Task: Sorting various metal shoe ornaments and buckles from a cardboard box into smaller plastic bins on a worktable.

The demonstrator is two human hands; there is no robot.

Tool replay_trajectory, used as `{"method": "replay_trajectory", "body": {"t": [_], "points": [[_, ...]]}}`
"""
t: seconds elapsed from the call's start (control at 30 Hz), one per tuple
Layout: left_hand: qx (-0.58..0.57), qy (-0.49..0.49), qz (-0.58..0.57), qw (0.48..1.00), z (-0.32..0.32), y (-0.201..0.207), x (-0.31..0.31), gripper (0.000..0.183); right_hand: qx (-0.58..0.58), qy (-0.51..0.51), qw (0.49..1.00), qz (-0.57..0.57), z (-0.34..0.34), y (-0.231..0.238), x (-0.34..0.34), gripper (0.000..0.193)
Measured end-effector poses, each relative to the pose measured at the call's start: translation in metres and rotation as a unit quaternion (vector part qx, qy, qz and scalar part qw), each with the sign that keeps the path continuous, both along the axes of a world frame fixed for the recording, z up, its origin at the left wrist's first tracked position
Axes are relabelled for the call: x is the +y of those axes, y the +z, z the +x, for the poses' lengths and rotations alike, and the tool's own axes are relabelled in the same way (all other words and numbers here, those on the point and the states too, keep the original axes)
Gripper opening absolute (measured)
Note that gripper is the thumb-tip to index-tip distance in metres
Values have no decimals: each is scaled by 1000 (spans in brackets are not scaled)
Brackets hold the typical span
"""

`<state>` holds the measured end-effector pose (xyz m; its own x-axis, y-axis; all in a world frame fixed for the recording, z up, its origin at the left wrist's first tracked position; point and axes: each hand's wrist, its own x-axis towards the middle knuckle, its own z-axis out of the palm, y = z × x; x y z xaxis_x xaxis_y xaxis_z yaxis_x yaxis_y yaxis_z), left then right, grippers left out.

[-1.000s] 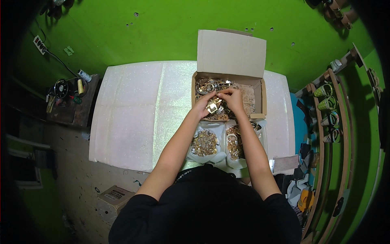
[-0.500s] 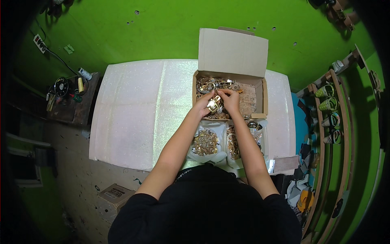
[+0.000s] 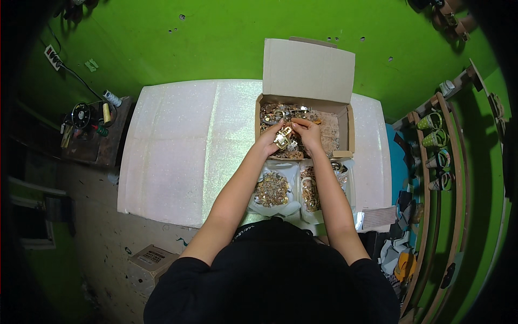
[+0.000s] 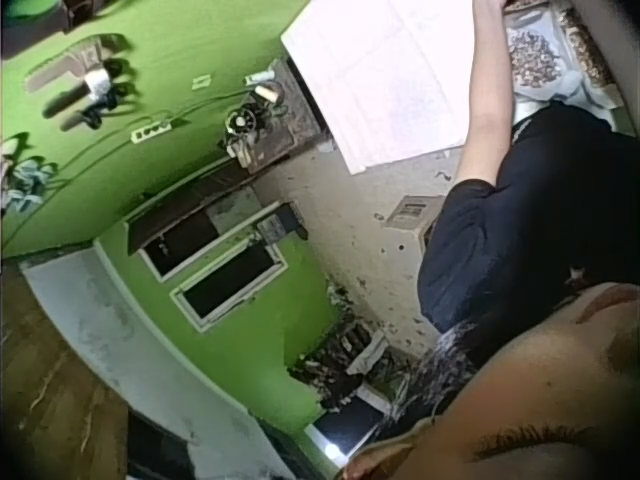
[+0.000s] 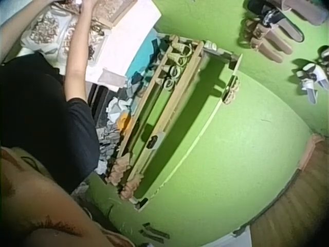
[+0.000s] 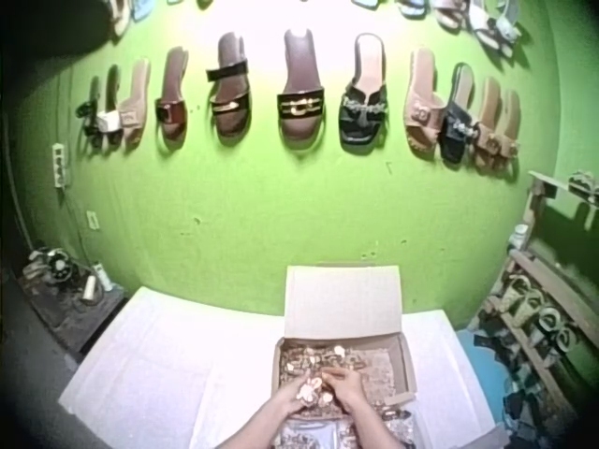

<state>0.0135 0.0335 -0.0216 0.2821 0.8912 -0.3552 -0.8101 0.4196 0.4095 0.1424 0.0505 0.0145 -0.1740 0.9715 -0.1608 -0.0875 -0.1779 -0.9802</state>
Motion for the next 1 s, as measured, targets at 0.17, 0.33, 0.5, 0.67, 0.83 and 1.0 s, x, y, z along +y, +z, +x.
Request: {"method": "replay_trajectory", "body": {"t": [0.17, 0.33, 0.5, 0.67, 0.83, 1.0], "points": [[1, 6, -8, 1000, 0, 1, -1, 23, 27, 1, 1000, 4, 2, -1, -2, 18], [8, -1, 2, 1000, 0, 4, -2, 24, -22, -13, 1000, 8, 2, -3, -1, 18], [44, -16, 4, 999, 1, 4, -3, 20, -158, -4, 966, 203, 3, -6, 2, 13], [37, -17, 4, 999, 1, 4, -3, 20, -171, -5, 976, 138, 3, -5, 3, 11], [48, -11, 5, 999, 0, 8, -5, 19, -246, -27, 922, 297, 0, 7, -4, 12], [68, 1, -2, 998, 2, 8, -5, 18, -284, -37, 898, 333, 0, 13, -6, 12]]}}
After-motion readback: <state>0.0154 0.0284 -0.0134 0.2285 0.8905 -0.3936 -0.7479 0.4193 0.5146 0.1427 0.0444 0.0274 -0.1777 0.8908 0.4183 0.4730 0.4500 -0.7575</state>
